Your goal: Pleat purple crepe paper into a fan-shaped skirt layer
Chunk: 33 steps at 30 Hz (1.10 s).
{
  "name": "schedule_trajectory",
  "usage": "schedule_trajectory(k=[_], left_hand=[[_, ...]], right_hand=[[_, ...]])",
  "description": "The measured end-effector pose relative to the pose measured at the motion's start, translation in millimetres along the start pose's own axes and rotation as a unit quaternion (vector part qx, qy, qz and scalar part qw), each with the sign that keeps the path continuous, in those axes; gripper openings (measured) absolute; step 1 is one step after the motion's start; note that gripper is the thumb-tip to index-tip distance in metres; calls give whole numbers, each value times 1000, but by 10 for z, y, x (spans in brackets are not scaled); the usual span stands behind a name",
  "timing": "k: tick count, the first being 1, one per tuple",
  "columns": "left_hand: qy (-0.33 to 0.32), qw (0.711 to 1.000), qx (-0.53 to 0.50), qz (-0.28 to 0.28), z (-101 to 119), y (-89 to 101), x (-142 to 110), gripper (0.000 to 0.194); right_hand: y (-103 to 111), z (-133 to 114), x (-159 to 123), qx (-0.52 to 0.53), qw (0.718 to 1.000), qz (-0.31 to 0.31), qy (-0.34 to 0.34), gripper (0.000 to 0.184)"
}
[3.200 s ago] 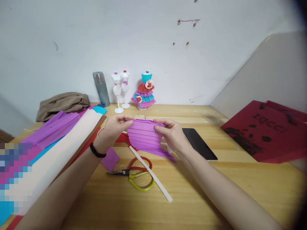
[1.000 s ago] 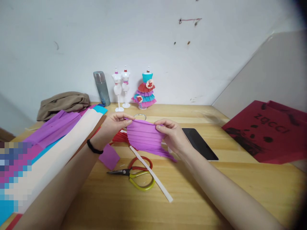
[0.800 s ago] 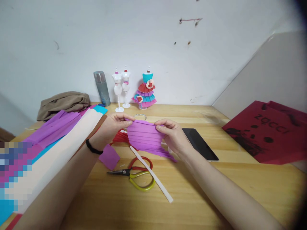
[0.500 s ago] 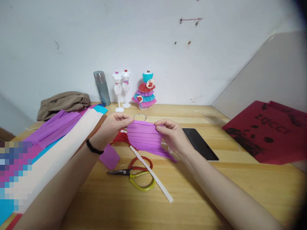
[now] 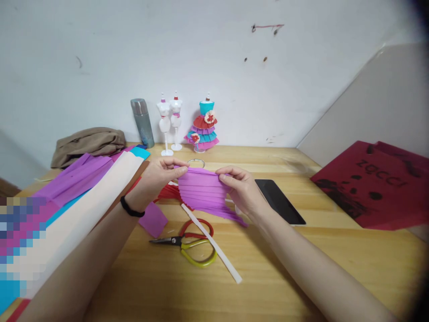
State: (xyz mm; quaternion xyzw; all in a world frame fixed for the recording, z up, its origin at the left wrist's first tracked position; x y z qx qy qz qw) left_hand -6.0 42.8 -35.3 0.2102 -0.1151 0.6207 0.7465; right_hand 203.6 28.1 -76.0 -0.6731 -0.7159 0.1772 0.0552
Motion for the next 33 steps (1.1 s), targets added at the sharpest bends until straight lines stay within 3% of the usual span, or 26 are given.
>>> schedule_trajectory(k=[15, 27, 33], left_hand=[[-1, 1000, -13, -6, -17, -10, 8, 22], [-6, 1000, 15, -13, 18, -15, -11, 23], [-19, 999, 15, 21, -30, -45, -10, 19]], right_hand=[[10, -9, 6, -8, 1000, 12, 5, 20], [65, -17, 0, -86, 992, 26, 84, 18], [42, -27, -26, -111, 984, 71, 122, 10]])
Point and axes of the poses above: each hand's wrist, its own x-axis towards the middle knuckle, its own y-axis out of the back of the hand, z = x × y, the point moved 4 cm from there along x, towards the middle knuckle, and after that the axes turned 14 degrees about -y, right-handed, at the moved point
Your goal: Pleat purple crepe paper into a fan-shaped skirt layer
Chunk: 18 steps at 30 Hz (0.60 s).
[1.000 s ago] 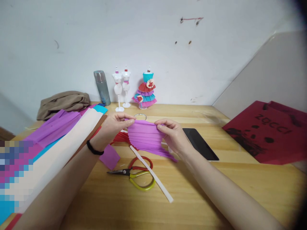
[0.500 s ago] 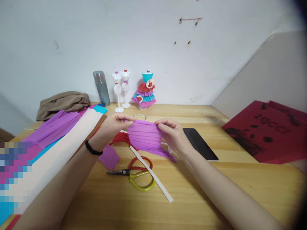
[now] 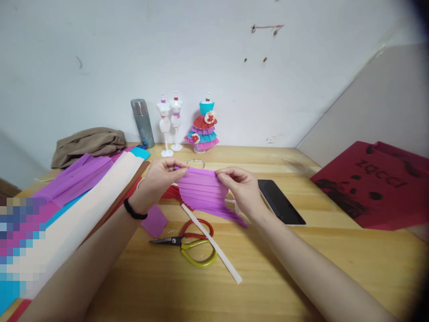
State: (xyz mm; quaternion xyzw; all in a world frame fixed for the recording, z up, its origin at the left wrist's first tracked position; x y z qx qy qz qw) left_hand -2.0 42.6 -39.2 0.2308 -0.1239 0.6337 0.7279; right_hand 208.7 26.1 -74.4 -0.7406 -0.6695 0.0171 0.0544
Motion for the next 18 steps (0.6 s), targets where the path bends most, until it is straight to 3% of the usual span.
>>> schedule_trajectory(k=[6, 9, 13, 18], left_hand=[[10, 1000, 23, -1, -21, -2, 2, 42], [1, 998, 69, -17, -17, 31, 19, 31], [-69, 984, 162, -35, 20, 70, 51, 9], [-112, 967, 223, -56, 60, 62, 60, 7]], right_hand=[[-7, 14, 0, -10, 1000, 12, -7, 27], [10, 29, 8, -33, 999, 23, 0, 30], [14, -9, -30, -130, 988, 52, 64, 14], [-34, -132, -116, -232, 959, 43, 158, 8]])
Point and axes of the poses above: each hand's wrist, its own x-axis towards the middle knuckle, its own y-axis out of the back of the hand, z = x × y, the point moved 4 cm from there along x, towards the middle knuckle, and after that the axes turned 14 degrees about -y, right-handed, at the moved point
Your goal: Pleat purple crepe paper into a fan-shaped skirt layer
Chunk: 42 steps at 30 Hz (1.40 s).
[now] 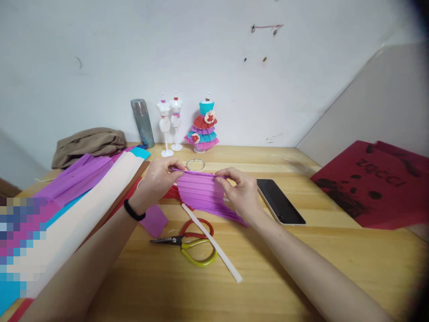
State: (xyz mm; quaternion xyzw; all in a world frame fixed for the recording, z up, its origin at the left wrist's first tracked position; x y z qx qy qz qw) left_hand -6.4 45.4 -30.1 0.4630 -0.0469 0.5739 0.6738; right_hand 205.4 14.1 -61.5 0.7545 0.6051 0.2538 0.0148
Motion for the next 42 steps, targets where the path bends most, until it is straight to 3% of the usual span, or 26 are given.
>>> schedule_trajectory(k=[7, 12, 16, 23, 29, 36, 42], left_hand=[[-2, 999, -52, -16, 9, -33, -1, 7], [84, 987, -135, -13, 4, -20, -6, 5], [143, 966, -213, -9, -24, -21, -18, 16], [152, 930, -334, 17, -43, -55, -34, 15], [142, 950, -278, 24, -20, -55, -39, 2], [162, 942, -292, 15, -9, -65, -53, 8], [139, 951, -274, 29, -30, -97, -71, 21]], right_hand=[[13, -39, 13, -9, 999, -7, 41, 8], [-26, 88, 83, 96, 992, -43, -72, 5], [-50, 137, 101, 225, 957, -84, -165, 19], [-82, 106, 86, 320, 913, -144, -206, 16], [-80, 169, 100, 289, 920, -141, -227, 6], [-84, 202, 89, 273, 929, -139, -206, 19], [-98, 228, 88, 265, 938, -120, -190, 22]])
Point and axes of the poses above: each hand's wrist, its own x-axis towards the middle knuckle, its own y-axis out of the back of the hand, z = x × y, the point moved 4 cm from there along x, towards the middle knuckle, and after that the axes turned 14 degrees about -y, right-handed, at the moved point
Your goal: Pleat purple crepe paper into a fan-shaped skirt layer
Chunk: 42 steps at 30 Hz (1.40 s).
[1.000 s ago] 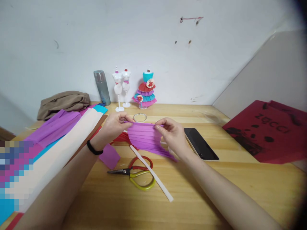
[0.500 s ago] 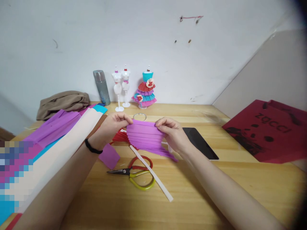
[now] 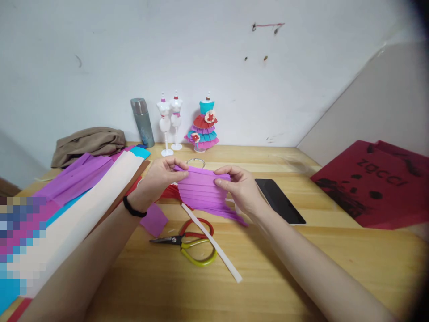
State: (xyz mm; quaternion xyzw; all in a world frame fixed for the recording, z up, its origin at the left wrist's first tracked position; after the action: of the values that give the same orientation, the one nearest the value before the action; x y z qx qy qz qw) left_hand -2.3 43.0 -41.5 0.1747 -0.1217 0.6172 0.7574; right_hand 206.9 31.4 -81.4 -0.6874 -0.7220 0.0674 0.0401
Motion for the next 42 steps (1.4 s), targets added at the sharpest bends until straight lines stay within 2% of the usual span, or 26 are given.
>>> schedule_trajectory(k=[5, 12, 20, 26, 38, 42], left_hand=[[1, 1000, 27, -14, 39, -28, -4, 25], [-43, 997, 63, 21, 26, -31, 16, 20], [-47, 995, 76, 36, -39, -11, 17, 23], [-71, 988, 124, 50, -22, -6, 23, 15], [-119, 979, 167, 9, -44, 33, 70, 9], [-116, 980, 163, -7, -75, 53, 85, 10]], right_hand=[[-3, -15, -6, 17, 1000, 14, -8, 22], [-33, -30, -35, 28, 999, 30, -24, 22], [-39, -33, -43, 51, 997, 31, -41, 22], [-46, -35, -51, 53, 997, 36, -42, 21], [-39, -38, -53, 23, 998, 47, -16, 21], [-27, -41, -54, 14, 998, 57, -6, 17]])
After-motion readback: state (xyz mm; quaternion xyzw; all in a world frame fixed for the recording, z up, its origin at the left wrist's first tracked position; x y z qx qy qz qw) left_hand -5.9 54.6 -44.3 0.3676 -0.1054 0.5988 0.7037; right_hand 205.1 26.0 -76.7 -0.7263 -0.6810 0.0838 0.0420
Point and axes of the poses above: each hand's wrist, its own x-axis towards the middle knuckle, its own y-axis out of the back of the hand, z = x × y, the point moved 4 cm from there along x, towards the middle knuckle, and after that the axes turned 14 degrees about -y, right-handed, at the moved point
